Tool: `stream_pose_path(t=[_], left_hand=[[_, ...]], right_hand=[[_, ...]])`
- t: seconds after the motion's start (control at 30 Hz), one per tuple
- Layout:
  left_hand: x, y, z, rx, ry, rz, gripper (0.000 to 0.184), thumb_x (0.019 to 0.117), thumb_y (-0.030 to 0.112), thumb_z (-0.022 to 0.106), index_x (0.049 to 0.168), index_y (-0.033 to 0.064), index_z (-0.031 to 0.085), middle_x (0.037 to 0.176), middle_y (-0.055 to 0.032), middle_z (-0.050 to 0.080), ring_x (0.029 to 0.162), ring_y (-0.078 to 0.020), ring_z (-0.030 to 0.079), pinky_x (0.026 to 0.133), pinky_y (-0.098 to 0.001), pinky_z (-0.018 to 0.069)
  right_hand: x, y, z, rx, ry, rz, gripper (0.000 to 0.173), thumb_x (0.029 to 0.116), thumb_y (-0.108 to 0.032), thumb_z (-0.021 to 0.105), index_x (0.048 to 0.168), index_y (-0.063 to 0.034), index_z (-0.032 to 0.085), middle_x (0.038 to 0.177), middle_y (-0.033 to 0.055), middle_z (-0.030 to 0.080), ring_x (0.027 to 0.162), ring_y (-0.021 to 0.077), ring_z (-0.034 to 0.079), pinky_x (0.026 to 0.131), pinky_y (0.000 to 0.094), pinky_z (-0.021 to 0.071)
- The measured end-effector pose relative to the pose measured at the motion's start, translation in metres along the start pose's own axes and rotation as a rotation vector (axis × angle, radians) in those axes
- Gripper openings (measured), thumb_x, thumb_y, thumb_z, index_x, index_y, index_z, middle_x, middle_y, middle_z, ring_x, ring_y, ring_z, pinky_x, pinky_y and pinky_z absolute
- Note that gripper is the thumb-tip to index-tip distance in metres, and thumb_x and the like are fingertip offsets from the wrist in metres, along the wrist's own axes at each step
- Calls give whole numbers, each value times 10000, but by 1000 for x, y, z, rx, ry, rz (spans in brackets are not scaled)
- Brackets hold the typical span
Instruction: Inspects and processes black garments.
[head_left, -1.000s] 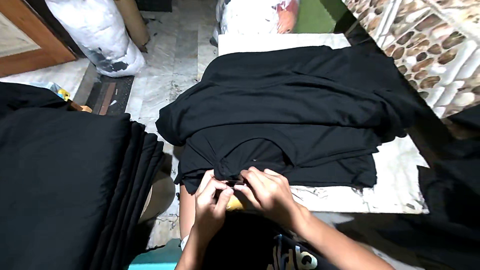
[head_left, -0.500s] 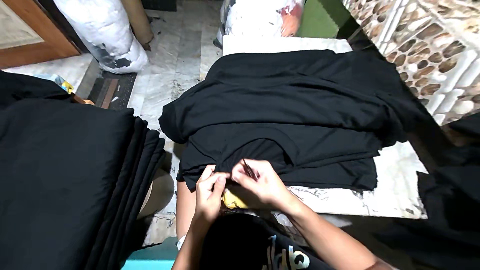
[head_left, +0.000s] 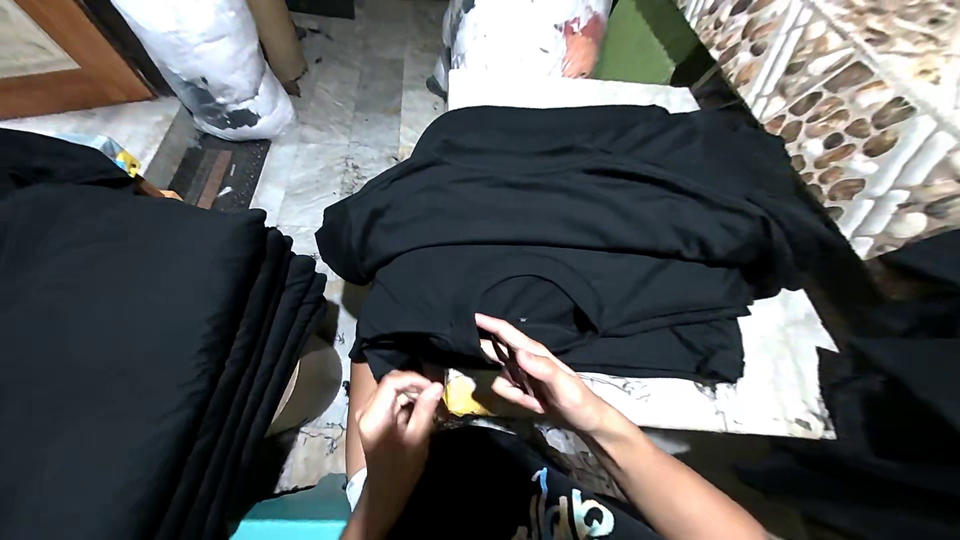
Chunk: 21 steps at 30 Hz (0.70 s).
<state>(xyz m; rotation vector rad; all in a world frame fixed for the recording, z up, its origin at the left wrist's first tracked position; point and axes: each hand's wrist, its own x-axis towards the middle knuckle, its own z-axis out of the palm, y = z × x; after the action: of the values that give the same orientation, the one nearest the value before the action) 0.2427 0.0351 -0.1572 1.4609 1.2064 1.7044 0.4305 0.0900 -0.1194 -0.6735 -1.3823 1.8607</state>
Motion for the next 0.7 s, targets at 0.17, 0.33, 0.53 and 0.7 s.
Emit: stream_pose_path(t=[0.17, 0.33, 0.53, 0.7], left_hand=[[11, -17, 18, -92, -89, -200, 289, 954, 154, 609, 1070, -110, 635, 930, -13, 682, 885, 29, 642, 821, -157, 547], [14, -25, 37, 393, 138, 77, 484, 897, 430, 692, 1010, -37, 634, 978, -122, 637, 960, -93, 592, 876, -190, 463], [19, -17, 31, 23, 27, -130, 139, 936, 130, 620, 919, -7, 600, 719, 56, 572, 618, 76, 538, 569, -89, 459], [19, -9, 39, -676, -40, -691, 183, 1030, 82, 390, 983, 115, 563, 813, 80, 690, 748, -11, 684, 731, -212, 589]], right_hand=[[-5, 6, 0, 1, -104, -31, 882, 982, -537, 534, 1557, -32, 96, 1313, -95, 631, 626, -151, 419, 505, 41, 340], [-9, 10, -3, -241, -88, -134, 917, 1007, -530, 472, 1536, 113, 87, 1469, 26, 554, 1177, -72, 557, 916, 124, 480], [-17, 23, 6, -503, 0, -234, 747, 1019, -420, 527, 1474, 101, 244, 1400, 81, 597, 1102, -82, 586, 889, 124, 499], [-23, 33, 14, -1035, 46, -401, 668, 893, -281, 657, 1401, 99, 447, 979, 149, 736, 721, 123, 712, 637, 291, 589]])
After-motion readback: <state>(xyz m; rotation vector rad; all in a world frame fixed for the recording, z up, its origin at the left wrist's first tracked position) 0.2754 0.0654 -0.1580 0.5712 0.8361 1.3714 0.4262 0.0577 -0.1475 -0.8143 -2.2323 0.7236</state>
